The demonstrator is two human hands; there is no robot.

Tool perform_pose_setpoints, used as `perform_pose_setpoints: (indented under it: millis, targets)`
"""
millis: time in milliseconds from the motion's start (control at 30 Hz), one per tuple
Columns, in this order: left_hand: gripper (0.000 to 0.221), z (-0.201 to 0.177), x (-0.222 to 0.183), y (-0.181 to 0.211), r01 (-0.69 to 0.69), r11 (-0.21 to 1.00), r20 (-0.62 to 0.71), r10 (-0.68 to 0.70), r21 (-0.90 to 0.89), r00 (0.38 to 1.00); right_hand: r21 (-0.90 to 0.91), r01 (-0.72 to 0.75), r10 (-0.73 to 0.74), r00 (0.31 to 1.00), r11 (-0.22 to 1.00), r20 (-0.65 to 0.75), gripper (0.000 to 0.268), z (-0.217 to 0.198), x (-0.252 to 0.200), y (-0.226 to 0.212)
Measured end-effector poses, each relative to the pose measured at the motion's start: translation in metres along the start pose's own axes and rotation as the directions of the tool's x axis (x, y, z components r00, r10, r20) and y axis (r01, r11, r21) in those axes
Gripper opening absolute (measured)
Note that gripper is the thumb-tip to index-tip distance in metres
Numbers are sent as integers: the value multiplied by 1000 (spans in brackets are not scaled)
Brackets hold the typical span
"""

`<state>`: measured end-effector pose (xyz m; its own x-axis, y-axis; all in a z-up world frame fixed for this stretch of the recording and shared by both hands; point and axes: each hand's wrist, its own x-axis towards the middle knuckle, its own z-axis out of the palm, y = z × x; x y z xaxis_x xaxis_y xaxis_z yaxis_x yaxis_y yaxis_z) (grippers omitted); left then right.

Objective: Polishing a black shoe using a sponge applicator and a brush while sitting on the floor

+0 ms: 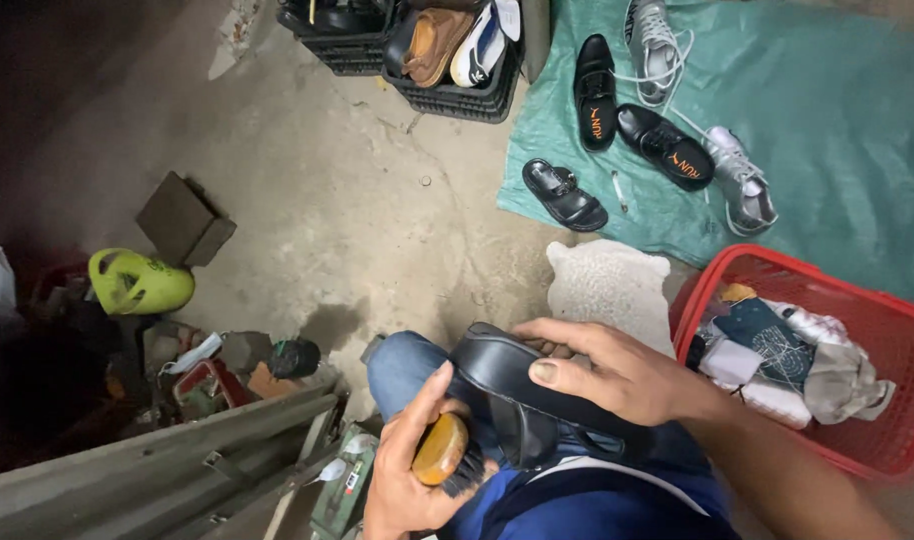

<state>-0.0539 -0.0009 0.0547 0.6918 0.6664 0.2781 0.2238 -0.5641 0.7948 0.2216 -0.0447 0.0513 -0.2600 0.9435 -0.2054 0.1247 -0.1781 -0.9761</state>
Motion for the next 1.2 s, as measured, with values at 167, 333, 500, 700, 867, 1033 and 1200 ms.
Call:
perform_pose_setpoints:
  millis: [167, 333, 500, 700, 867, 1033, 1200]
  targets:
    - [85, 4, 8, 6, -27, 1000, 10, 27, -11, 1000, 21, -42, 43, 999, 999, -30, 54, 0, -3, -13]
    - [81, 3, 12, 9, -58, 993, 11, 57, 107, 998, -39, -32, 30, 998, 999, -47, 49, -2, -7, -25]
    - [74, -8, 20, 22, -194, 897, 211, 116, 396, 971, -198, -302, 295, 953, 933, -63, 47, -6, -9, -45]
    - [76, -14, 21, 31, -329, 775, 396, 112, 539, 912, -315, -284, 274, 959, 906, -78, 49, -6, -10, -36]
    - [75, -24, 23, 34, -367, 716, 439, 94, 594, 893, -387, -321, 329, 943, 864, -47, 50, -9, -9, -41]
    - [83, -19, 19, 26, -415, 669, 488, 89, 617, 868, -389, -249, 267, 964, 887, -9, 64, -10, -6, -35]
    - [83, -10, 14, 17, -389, 671, 462, 79, 631, 884, -312, -389, 406, 914, 867, -11, 43, -10, 0, -45]
